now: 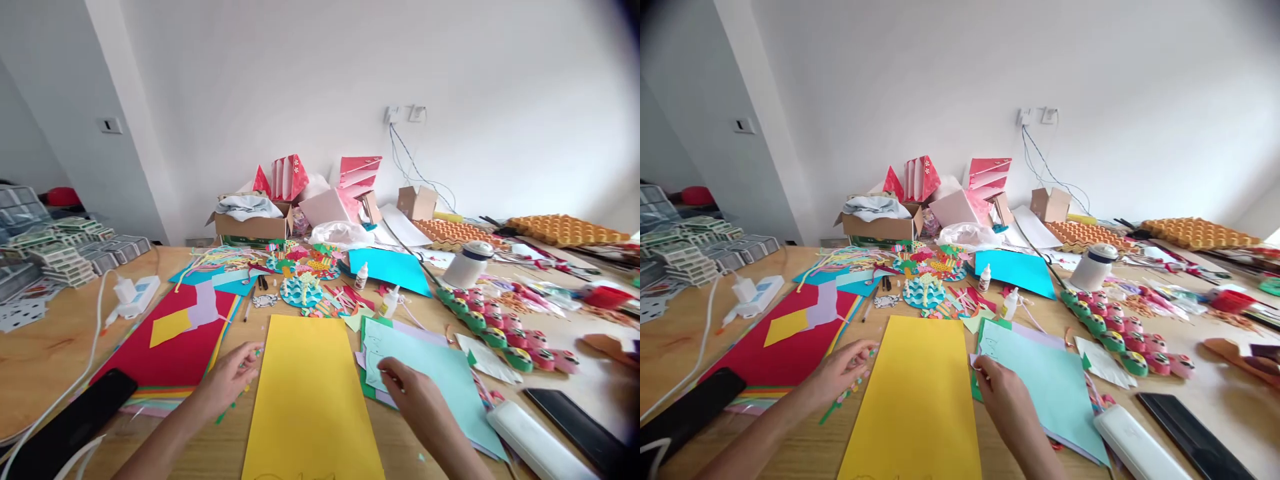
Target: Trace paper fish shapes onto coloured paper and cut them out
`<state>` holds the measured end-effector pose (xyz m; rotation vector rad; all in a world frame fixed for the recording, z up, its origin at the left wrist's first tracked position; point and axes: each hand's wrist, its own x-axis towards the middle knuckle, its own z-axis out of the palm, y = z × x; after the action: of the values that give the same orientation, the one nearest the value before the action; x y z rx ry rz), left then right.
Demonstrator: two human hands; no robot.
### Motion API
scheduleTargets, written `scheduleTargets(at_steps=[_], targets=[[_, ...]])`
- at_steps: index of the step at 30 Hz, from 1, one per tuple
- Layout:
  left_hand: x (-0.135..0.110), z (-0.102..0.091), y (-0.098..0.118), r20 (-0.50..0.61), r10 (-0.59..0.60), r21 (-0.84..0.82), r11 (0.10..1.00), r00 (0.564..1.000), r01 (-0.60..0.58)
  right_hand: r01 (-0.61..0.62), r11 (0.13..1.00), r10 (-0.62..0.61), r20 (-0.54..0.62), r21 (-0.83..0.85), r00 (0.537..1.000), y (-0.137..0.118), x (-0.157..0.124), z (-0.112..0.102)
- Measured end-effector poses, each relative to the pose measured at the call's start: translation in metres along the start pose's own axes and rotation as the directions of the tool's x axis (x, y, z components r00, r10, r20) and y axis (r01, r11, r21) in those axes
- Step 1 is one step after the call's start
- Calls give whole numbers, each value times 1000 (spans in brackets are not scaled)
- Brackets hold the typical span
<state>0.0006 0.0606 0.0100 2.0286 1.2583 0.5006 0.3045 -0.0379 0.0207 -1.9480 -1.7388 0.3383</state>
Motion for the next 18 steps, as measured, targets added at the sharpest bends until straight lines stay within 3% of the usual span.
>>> scheduleTargets(at_steps=[3,8,12,18], targets=[[-19,-2,-13,-3,-110,-296,950,994,104,-226,962,221,-50,-151,974,24,-28,-27],[-38,8,-32,-52,-135,-558,826,989,83,-497,811,484,-122,-309,866,63,-76,-53],[-45,22,-34,-95,-123,-604,796,988,41,-546,789,524,-155,-280,837,77,-101,-50],[-51,29,-19,-122,-148,-577,815,981,51,-452,876,442,-95,-166,892,74,-104,-30]])
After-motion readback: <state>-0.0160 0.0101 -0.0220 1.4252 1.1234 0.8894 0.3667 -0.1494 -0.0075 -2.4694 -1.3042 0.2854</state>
